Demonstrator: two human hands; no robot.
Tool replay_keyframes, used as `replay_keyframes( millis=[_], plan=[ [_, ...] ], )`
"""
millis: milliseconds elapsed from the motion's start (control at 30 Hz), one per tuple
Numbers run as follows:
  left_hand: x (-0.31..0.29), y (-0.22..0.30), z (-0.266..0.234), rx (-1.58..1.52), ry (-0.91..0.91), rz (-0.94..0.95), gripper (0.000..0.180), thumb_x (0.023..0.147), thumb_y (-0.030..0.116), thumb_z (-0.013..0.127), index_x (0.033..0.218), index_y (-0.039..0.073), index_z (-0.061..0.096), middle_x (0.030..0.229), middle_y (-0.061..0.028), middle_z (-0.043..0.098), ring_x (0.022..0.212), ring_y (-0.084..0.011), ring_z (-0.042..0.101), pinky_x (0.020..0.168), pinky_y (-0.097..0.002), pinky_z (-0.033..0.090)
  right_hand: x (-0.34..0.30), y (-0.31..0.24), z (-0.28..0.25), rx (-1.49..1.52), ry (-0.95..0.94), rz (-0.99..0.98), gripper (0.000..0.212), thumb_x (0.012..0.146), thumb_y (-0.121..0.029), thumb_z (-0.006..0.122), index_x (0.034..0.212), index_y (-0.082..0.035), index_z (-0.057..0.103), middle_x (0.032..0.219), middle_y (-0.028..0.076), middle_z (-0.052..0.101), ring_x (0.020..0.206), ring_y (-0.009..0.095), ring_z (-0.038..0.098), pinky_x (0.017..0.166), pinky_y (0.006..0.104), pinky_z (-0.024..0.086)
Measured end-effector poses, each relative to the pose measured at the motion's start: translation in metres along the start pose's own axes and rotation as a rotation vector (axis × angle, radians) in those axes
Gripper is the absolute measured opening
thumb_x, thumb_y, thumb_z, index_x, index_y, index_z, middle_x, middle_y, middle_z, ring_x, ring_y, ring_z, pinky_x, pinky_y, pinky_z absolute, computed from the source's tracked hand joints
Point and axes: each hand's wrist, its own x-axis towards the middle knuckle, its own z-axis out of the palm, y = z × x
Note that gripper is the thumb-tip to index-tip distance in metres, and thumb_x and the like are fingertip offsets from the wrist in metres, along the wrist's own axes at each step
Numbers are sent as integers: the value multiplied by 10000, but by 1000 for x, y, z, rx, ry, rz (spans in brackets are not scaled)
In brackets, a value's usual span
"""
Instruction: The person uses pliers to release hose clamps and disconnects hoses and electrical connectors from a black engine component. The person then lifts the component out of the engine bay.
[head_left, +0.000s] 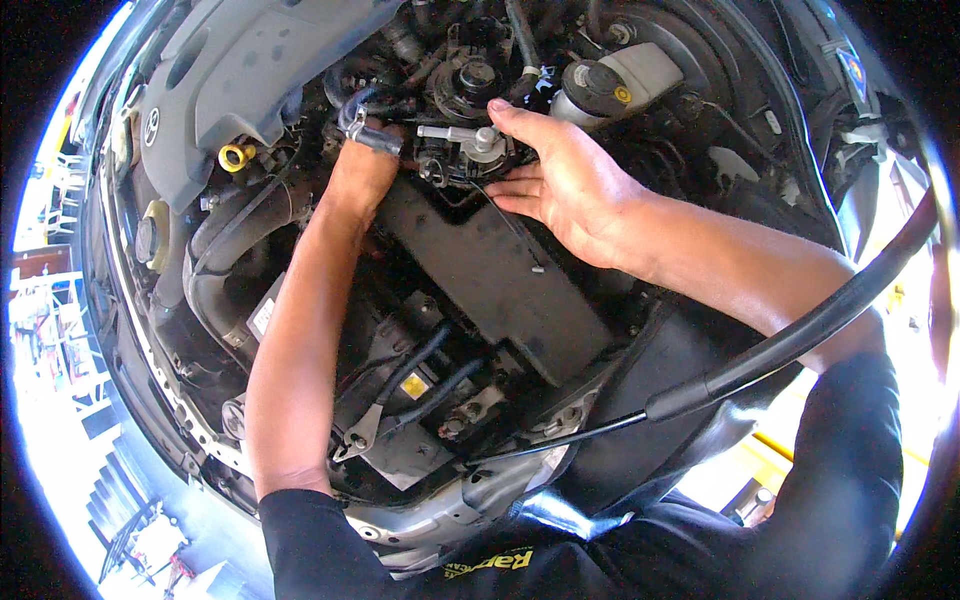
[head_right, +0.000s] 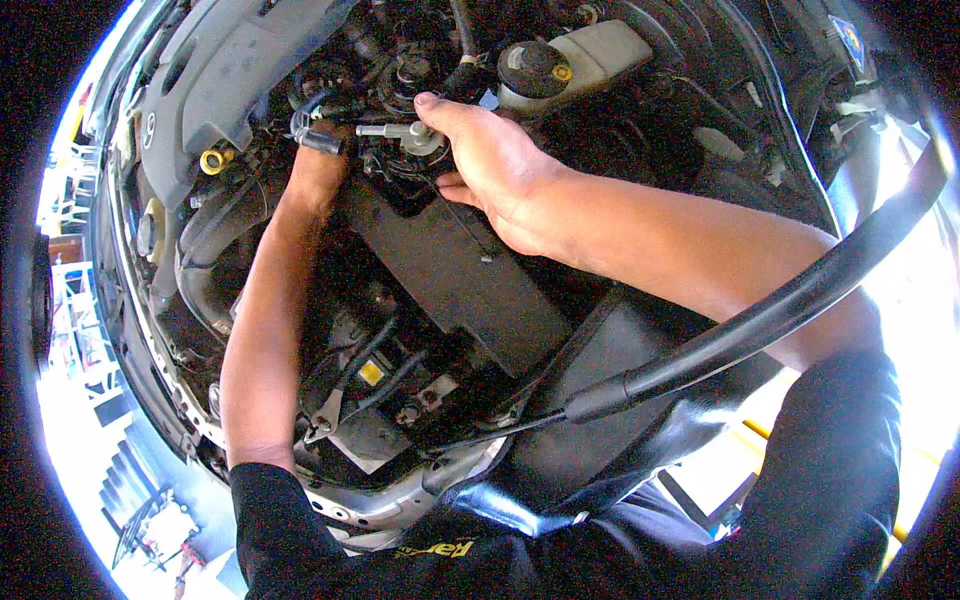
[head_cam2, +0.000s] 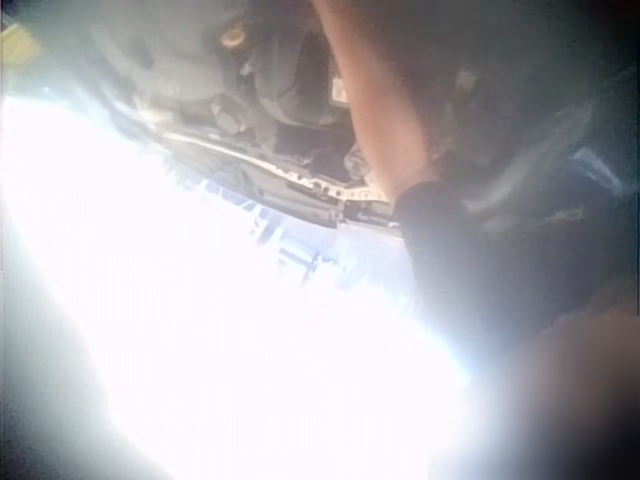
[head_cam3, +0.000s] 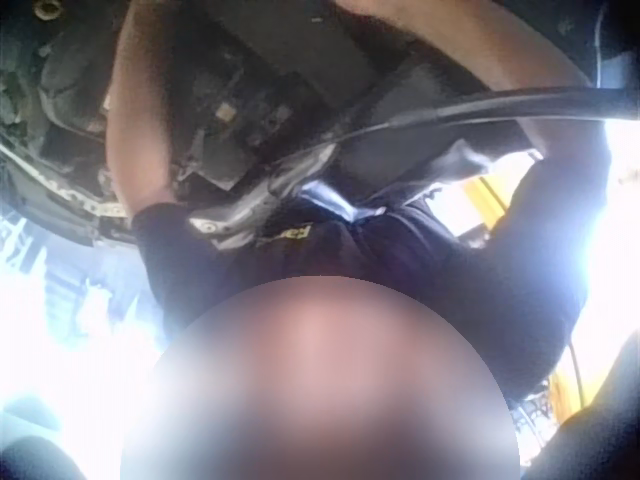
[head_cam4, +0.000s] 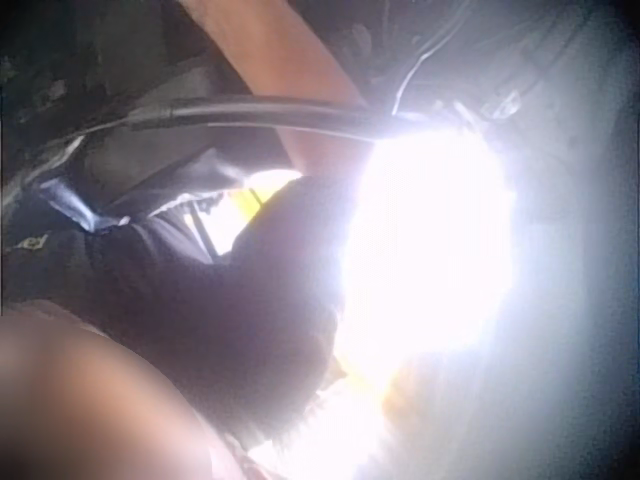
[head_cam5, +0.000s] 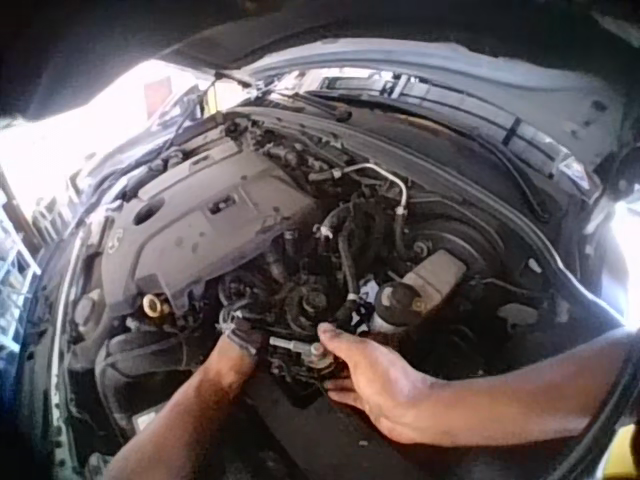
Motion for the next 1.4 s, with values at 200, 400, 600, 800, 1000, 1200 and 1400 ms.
replay_keyframes(
  millis=[200, 400, 600, 800, 1000, 1200, 1400],
  plan=[
    [-2, 4, 5, 57, 22, 103, 365, 974, 90, 486, 1305, 49, 633, 1273, -226, 657, 1245, -398, 585, 1060, -446, 463, -1, 4, 5, -13, 8, 3, 434, 974, -421, 690, 1218, -70, 617, 1165, 120, 642, 1049, 232, 597, 987, 377, 469],
    [0, 2, 10, 20, 31, 60, 328, 956, 53, 483, 1235, 36, 655, 1176, -210, 695, 1145, -399, 631, 967, -453, 512, 1, -3, 7, 65, -29, 46, 274, 1004, -308, 653, 1126, -65, 619, 1065, 80, 653, 876, 190, 619, 794, 340, 517],
    [0, 22, 13, -676, 59, -112, 279, 987, 68, 501, 1201, 26, 674, 1106, -111, 731, 994, -242, 682, 868, -406, 549, 6, -9, 6, 36, -40, 71, 221, 1033, -298, 594, 1095, -87, 602, 999, 67, 639, 794, 191, 595, 718, 342, 525],
    [-8, 32, -5, -929, 29, -348, 269, 1004, 163, 531, 1174, 56, 711, 1082, -74, 731, 958, -212, 674, 848, -386, 536, -1, -8, 8, -122, -115, 116, 513, 1038, -479, 573, 1315, -51, 519, 1192, 141, 612, 917, 246, 659, 799, 382, 556],
    [-10, 32, -24, -1352, -117, -436, 461, 1006, 458, 600, 1251, 78, 689, 1253, -98, 680, 1179, -231, 575, 1037, -423, 419, -9, -1, -7, -327, 12, 105, 970, 981, -689, 531, 1585, 18, 253, 1454, 270, 491, 1336, 332, 530, 1071, 453, 409],
    [8, 35, -17, -1033, -41, -694, 1247, 807, 925, 495, 1657, 68, 178, 1712, -196, 189, 1568, -364, 201, 1235, -567, 170, -5, -4, -8, -380, 36, 87, 999, 959, -752, 490, 1650, -107, 164, 1572, 340, 376, 1478, 401, 366, 1181, 498, 289],
    [20, 48, -13, -1406, -15, -544, 1194, 848, 901, 471, 1590, -23, 322, 1604, -242, 390, 1438, -385, 433, 1177, -514, 326, 1, -1, -6, -123, 36, 143, 1124, 894, -771, 590, 1649, -82, 124, 1534, 367, 348, 1491, 436, 325, 1254, 518, 184]
  ],
)
